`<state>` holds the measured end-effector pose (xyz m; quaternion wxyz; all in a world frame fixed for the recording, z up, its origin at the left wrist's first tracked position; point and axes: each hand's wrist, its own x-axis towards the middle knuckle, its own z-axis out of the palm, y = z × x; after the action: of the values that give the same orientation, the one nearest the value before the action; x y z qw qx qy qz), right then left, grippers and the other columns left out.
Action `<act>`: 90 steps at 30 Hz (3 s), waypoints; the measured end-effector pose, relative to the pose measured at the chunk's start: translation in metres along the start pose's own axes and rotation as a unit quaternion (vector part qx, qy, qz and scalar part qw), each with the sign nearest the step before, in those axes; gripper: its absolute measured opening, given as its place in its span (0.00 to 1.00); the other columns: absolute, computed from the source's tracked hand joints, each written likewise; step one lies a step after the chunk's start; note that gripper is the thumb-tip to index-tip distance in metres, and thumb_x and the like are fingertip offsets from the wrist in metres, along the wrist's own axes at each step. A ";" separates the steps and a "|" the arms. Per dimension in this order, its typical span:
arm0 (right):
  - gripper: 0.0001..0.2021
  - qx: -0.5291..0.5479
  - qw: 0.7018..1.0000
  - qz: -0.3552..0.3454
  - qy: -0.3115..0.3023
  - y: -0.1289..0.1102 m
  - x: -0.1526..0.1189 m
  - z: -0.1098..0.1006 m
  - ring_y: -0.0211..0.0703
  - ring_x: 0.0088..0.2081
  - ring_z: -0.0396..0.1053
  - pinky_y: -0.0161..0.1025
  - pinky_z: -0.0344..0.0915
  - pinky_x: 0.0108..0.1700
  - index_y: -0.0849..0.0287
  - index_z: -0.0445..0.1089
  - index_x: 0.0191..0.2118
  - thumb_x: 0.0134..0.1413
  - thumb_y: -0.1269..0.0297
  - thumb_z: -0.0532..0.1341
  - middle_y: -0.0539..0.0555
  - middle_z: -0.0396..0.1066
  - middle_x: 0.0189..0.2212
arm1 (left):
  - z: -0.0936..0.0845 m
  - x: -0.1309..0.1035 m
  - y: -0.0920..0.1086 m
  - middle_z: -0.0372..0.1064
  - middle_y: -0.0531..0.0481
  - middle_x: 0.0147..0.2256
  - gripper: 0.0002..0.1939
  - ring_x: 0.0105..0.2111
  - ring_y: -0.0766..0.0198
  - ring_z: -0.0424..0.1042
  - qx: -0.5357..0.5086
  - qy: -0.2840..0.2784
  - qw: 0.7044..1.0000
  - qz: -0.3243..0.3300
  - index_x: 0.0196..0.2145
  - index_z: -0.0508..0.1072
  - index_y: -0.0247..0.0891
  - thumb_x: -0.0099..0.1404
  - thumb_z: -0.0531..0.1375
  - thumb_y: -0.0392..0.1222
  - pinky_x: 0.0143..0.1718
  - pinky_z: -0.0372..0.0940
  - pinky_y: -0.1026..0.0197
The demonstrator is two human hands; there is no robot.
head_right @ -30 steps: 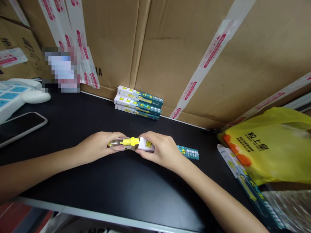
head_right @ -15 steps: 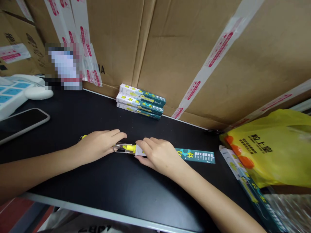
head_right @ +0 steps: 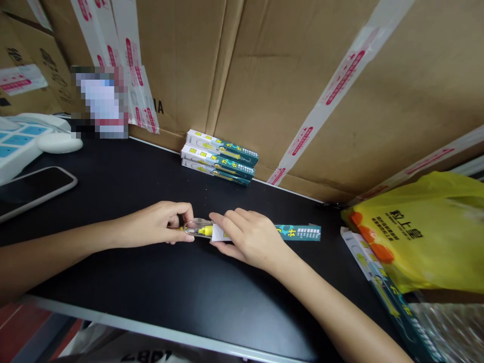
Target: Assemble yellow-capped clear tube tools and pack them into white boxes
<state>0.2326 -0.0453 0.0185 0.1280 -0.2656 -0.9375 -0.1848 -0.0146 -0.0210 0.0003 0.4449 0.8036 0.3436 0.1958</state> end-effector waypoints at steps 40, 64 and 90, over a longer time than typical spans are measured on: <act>0.20 0.154 0.979 0.130 0.003 0.009 -0.002 0.008 0.43 0.30 0.73 0.36 0.68 0.28 0.59 0.52 0.51 0.60 0.54 0.57 0.59 0.73 0.40 | 0.001 0.002 -0.002 0.55 0.59 0.21 0.13 0.21 0.71 0.55 0.039 0.116 0.989 0.086 0.43 0.72 0.37 0.66 0.56 0.47 0.23 0.51 0.67; 0.13 0.111 0.991 0.060 0.040 -0.019 0.006 0.016 0.44 0.29 0.74 0.38 0.70 0.28 0.60 0.58 0.45 0.62 0.56 0.56 0.59 0.75 0.34 | 0.023 0.003 -0.004 0.65 0.56 0.26 0.06 0.27 0.69 0.64 -0.111 0.055 0.992 0.000 0.32 0.68 0.36 0.62 0.59 0.42 0.29 0.59 0.65; 0.10 0.044 0.999 0.013 0.023 -0.033 0.012 0.023 0.44 0.29 0.70 0.37 0.66 0.28 0.62 0.58 0.47 0.63 0.65 0.54 0.55 0.72 0.30 | 0.044 0.007 -0.005 0.69 0.55 0.25 0.06 0.26 0.70 0.69 -0.256 0.120 0.958 -0.054 0.29 0.68 0.35 0.56 0.63 0.35 0.28 0.63 0.66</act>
<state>0.2016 -0.0564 -0.0078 0.1635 -0.2680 -0.9378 -0.1481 0.0155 -0.0392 -0.0274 0.6010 0.6136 0.3756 0.3483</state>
